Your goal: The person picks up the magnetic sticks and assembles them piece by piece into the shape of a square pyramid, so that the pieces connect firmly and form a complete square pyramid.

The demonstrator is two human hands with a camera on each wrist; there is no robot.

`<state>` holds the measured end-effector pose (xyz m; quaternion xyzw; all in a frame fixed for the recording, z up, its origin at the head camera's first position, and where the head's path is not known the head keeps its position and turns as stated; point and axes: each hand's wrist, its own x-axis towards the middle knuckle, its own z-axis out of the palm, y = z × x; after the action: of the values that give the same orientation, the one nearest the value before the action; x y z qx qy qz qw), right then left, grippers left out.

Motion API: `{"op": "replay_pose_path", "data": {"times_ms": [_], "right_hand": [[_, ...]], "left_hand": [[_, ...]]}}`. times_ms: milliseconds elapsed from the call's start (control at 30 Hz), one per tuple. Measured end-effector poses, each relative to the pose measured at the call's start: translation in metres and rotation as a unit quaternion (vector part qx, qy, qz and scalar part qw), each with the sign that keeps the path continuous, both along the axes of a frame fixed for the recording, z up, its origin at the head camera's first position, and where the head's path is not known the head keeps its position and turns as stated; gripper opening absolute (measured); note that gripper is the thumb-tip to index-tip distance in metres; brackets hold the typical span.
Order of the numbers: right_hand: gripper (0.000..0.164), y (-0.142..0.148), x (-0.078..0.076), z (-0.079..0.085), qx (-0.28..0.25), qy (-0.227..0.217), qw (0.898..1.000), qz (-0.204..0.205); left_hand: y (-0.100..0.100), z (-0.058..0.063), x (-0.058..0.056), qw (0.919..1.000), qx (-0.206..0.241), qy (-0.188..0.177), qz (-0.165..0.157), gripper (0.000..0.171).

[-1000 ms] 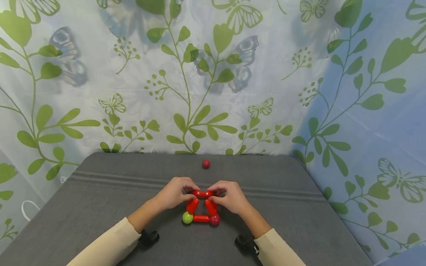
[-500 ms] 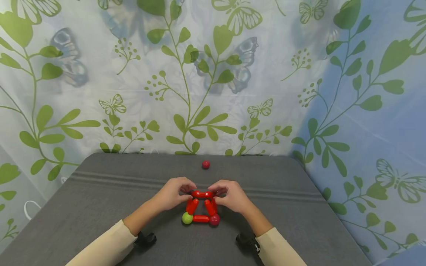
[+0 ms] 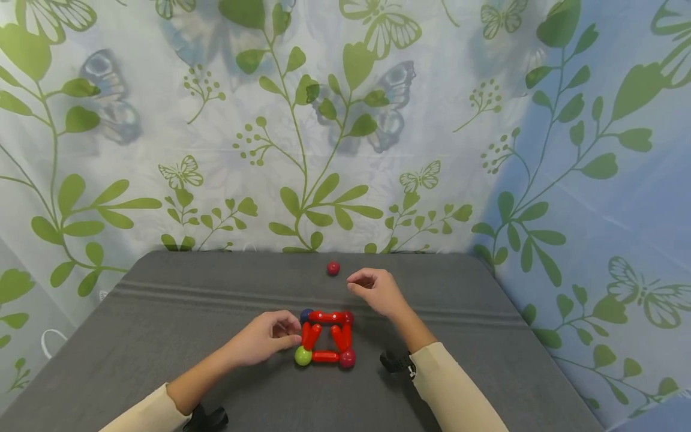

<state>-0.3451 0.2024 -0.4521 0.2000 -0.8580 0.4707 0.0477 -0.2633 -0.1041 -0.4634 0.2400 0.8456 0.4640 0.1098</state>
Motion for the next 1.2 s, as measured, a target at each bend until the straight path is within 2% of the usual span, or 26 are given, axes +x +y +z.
{"op": "replay_pose_path", "data": {"times_ms": [100, 167, 433, 600, 733, 833, 900, 1067, 1200], "right_hand": [[0.01, -0.003, -0.012, 0.002, 0.014, -0.004, 1.0, -0.018], [0.01, -0.005, -0.019, 0.004, 0.022, -0.008, 0.999, -0.026], [0.015, -0.009, -0.035, 0.005, 0.036, -0.026, 0.999, -0.028], [0.023, -0.007, -0.035, -0.007, 0.027, -0.035, 0.999, -0.03], [0.024, -0.009, -0.022, -0.014, -0.003, -0.044, 0.998, -0.039], [0.024, -0.014, -0.002, -0.014, -0.06, -0.06, 0.995, -0.06], [0.024, -0.018, 0.014, -0.014, -0.104, -0.079, 0.988, -0.08], [0.028, -0.025, 0.055, -0.02, -0.204, -0.15, 0.961, -0.111], [0.036, -0.026, 0.08, -0.025, -0.272, -0.213, 0.932, -0.108]], "left_hand": [[0.003, -0.002, 0.005, 0.9992, 0.015, -0.034, -0.016, 0.03], [0.006, -0.003, 0.007, 0.9989, 0.017, -0.04, -0.018, 0.034], [0.007, -0.005, 0.009, 0.9993, 0.014, -0.034, -0.006, 0.037], [-0.001, 0.0, 0.0, 0.9994, 0.013, -0.031, -0.008, 0.039], [-0.01, 0.003, -0.021, 1.0, 0.008, -0.003, -0.001, 0.036], [-0.013, 0.006, -0.044, 0.9995, 0.004, 0.03, 0.012, 0.032], [-0.013, 0.008, -0.061, 0.9985, -0.002, 0.051, 0.02, 0.031], [0.001, 0.005, -0.101, 0.994, -0.031, 0.094, 0.046, 0.028], [0.014, 0.001, -0.127, 0.9929, -0.036, 0.097, 0.059, 0.031]]}}
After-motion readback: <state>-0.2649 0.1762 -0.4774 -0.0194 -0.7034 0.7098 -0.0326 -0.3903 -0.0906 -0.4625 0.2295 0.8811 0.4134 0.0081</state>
